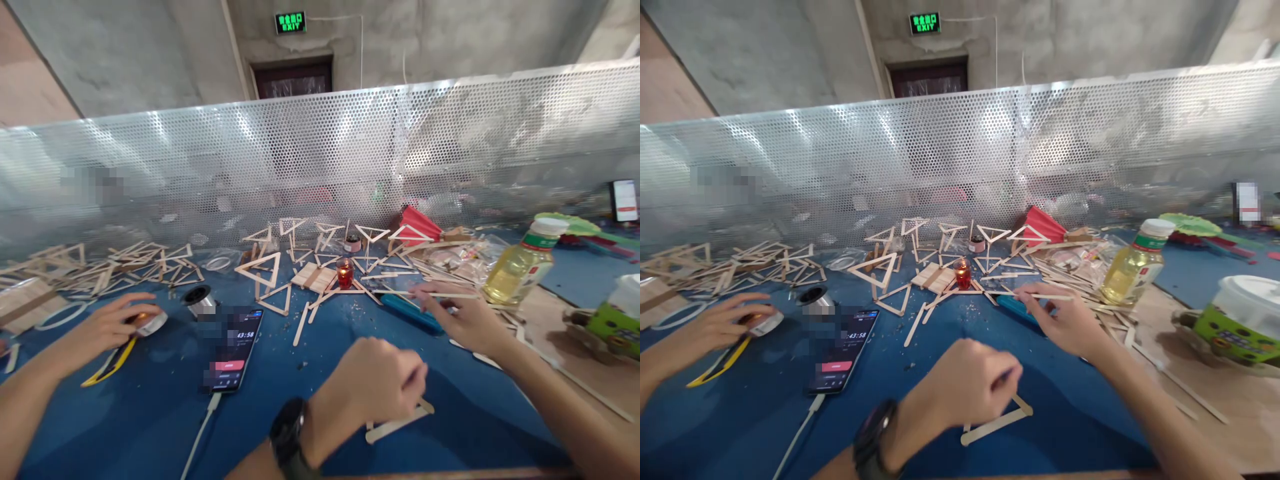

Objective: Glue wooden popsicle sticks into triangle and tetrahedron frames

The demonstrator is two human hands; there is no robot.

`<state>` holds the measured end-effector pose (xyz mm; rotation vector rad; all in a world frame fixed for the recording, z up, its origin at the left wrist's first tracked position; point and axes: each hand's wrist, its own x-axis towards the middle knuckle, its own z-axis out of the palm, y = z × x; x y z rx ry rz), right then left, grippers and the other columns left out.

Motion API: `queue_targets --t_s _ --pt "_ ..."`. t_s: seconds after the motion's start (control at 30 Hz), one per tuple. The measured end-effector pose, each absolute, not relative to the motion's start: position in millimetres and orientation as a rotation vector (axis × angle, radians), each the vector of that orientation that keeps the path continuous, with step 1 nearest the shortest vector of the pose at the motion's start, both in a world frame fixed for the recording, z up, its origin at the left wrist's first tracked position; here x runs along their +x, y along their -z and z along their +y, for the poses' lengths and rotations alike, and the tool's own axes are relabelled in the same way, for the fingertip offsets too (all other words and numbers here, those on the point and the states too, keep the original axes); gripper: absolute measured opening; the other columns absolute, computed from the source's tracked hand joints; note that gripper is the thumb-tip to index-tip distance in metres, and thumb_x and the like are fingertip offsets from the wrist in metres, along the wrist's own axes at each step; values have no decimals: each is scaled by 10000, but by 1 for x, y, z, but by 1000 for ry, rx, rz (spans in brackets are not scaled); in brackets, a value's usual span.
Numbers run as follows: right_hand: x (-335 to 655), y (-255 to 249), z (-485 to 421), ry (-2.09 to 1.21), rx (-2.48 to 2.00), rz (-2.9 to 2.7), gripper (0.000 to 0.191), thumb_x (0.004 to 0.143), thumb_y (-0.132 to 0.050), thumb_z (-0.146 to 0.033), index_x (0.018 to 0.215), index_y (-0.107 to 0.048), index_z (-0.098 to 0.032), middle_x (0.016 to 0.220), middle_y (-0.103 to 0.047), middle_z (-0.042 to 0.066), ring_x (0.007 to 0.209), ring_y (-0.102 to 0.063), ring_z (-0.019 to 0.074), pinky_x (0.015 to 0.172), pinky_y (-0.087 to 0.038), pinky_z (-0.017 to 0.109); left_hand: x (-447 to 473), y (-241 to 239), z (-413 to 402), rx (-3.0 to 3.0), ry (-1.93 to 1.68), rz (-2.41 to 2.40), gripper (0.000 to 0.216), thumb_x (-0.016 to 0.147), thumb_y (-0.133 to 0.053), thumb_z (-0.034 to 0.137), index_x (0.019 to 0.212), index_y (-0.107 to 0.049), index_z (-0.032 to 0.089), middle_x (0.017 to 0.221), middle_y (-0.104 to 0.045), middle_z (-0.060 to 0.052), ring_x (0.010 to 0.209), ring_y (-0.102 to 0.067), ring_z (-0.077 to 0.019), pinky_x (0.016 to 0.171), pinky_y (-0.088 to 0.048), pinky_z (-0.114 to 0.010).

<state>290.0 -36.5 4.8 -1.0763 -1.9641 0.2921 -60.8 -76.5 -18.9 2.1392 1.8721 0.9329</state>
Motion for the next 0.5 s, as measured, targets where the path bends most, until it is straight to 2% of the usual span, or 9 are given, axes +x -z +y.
queue_targets --t_s 0.17,0.27,0.3,0.4,0.5 --pt "293 -2 -47 -225 -1080 -2163 304 1037 -487 -384 1021 -763 -255 1046 -789 50 830 -753 192 638 -587 267 4 48 -127 2104 -863 1739 695 925 -223 674 659 -699 242 474 -566 -92 823 -760 -214 497 -368 -256" --pt "295 1 -50 -223 -1114 -2151 319 1038 -480 -396 1027 -762 -247 1027 -792 52 843 -755 198 635 -588 268 23 53 -150 2114 -816 1676 599 946 -308 576 855 -739 171 533 -593 -59 634 -717 -189 507 -407 -258" --pt "295 2 -51 -222 -1123 -2142 320 1038 -481 -399 1034 -762 -245 1030 -792 56 848 -756 203 632 -588 270 23 52 -154 2122 -804 1663 539 934 -362 555 888 -747 181 543 -598 -48 603 -704 -195 509 -421 -264" --pt "295 1 -54 -214 -1139 -2140 315 1035 -490 -394 1026 -768 -245 1019 -795 55 831 -761 212 632 -590 279 15 41 -158 2149 -779 1623 299 883 -521 507 811 -757 337 514 -587 -32 590 -685 -256 450 -412 -289" --pt "291 -2 -58 -134 -1154 -2106 282 1030 -503 -354 1020 -770 -262 1029 -797 44 834 -763 210 639 -585 278 6 27 -155 2185 -775 1587 207 884 -570 444 822 -753 370 528 -598 -33 574 -659 -258 453 -386 -304"
